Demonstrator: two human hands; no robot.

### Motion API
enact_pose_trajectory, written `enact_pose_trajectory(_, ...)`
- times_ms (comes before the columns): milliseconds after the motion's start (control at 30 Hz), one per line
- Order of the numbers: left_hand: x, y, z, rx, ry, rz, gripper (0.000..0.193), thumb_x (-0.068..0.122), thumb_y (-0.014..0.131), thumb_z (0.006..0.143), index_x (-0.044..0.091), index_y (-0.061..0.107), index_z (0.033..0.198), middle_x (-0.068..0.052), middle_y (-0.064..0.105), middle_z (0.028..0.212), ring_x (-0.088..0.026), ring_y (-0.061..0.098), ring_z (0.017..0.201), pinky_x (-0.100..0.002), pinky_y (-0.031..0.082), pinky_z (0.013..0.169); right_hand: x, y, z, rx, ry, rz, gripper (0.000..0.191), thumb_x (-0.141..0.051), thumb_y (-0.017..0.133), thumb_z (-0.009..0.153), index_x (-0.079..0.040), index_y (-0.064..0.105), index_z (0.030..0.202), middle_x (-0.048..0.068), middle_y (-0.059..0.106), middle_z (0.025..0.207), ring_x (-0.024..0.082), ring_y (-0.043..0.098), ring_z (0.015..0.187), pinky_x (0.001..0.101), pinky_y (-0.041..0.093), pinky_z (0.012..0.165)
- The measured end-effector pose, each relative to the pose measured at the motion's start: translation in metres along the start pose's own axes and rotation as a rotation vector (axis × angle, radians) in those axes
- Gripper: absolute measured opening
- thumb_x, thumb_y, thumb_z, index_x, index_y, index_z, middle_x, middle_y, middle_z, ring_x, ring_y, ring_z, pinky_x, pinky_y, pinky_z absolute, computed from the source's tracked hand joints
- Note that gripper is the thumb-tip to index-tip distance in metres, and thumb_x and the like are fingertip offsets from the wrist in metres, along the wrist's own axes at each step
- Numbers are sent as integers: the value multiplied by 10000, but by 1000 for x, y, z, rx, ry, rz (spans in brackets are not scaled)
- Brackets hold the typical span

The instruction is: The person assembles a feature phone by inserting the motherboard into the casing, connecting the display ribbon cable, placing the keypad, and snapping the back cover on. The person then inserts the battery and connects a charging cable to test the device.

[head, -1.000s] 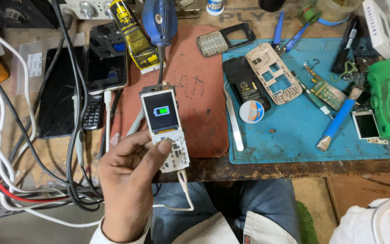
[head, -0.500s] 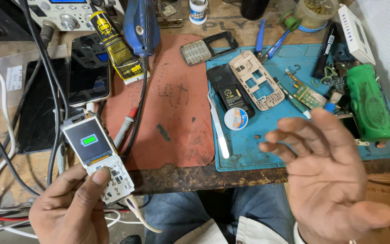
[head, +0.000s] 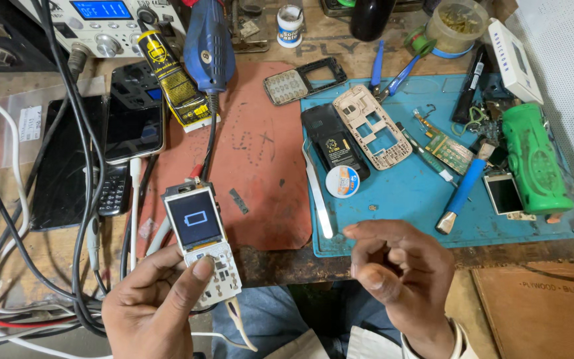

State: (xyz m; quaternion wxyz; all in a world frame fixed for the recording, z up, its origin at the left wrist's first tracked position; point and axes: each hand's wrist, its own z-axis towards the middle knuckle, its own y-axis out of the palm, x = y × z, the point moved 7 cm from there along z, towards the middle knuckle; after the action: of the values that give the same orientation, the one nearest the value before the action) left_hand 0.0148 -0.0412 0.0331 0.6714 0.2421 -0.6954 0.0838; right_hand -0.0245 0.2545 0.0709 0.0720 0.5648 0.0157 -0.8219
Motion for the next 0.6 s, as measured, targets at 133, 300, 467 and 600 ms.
enact_pose_trajectory(133, -1, 1, 0, -17, -11, 5, 323, -63, 754, 808, -165, 711, 1112, -237, 790, 958, -219, 767, 830, -338, 632, 773, 5, -1, 0, 2, 63, -20, 459, -324, 757, 963, 68, 708, 1196, 23, 640, 680, 47, 516, 575, 210, 364, 512)
enact_pose_trajectory(300, -3, 0, -1, 11, -31, 64, 336, -71, 755, 803, -161, 717, 1125, -249, 792, 957, -245, 769, 838, -370, 637, 775, 8, 0, 0, -16, 111, -44, 333, -198, 735, 970, 55, 714, 1185, 1, 643, 688, 44, 524, 587, 212, 389, 511)
enact_pose_trajectory(467, -3, 2, 1, 8, -30, 53, 343, -66, 760, 790, -162, 709, 1115, -251, 794, 976, -247, 781, 870, -374, 652, 779, 7, 2, 2, -25, 115, -71, 299, -148, 740, 949, 50, 723, 1172, -13, 636, 674, 22, 490, 558, 201, 362, 498)
enact_pose_trajectory(600, -2, 2, 0, 18, -60, 50, 336, -66, 761, 785, -159, 712, 1104, -258, 796, 943, -249, 783, 832, -380, 663, 747, 6, 2, 2, -22, 102, -84, 286, -141, 733, 951, 47, 725, 1166, -17, 635, 681, 18, 490, 560, 198, 364, 498)
